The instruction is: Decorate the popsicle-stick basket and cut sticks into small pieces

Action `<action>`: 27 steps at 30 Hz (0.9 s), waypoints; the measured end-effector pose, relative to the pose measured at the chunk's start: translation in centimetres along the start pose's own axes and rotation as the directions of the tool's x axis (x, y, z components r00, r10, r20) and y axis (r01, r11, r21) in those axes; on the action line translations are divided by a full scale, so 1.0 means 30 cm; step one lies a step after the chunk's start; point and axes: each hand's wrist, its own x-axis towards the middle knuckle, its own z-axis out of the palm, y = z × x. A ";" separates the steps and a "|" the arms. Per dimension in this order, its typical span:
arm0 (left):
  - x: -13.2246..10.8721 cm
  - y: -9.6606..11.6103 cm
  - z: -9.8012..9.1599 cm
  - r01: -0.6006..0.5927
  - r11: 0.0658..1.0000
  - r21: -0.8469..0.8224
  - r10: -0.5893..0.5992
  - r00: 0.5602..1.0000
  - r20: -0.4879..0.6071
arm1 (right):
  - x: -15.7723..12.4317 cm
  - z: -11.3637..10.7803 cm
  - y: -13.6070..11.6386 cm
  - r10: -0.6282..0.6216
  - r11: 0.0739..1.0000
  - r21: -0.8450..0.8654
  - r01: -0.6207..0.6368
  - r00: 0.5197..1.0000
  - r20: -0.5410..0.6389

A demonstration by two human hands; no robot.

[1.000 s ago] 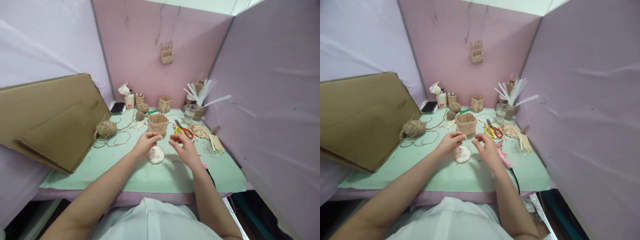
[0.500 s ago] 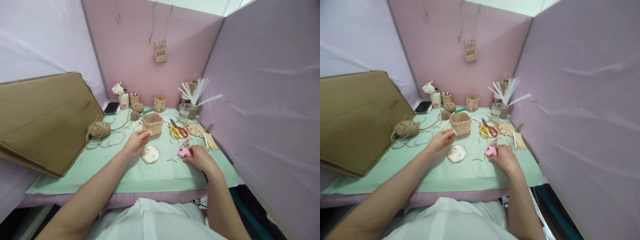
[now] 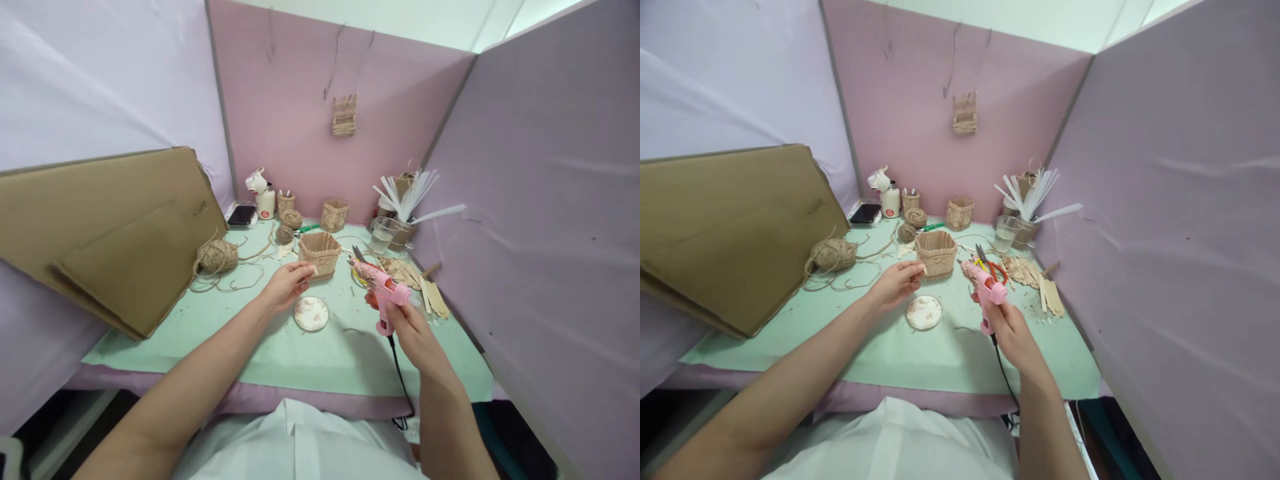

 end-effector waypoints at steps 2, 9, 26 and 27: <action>-0.001 0.000 0.000 -0.002 1.000 0.001 0.002 1.000 0.004 | -0.003 0.049 -0.008 0.026 0.996 0.082 -0.024 0.999 -0.023; -0.007 -0.004 -0.005 0.019 0.999 0.031 -0.020 0.999 0.035 | 0.001 0.128 0.023 0.059 0.988 0.150 -0.046 0.995 -0.081; -0.006 -0.010 -0.009 0.045 0.999 -0.014 -0.044 0.998 0.048 | 0.008 0.152 0.034 0.060 0.968 0.248 -0.035 0.994 -0.092; -0.006 -0.010 -0.009 0.045 0.999 -0.014 -0.044 0.998 0.044 | 0.007 0.152 0.035 0.062 0.968 0.248 -0.037 0.994 -0.095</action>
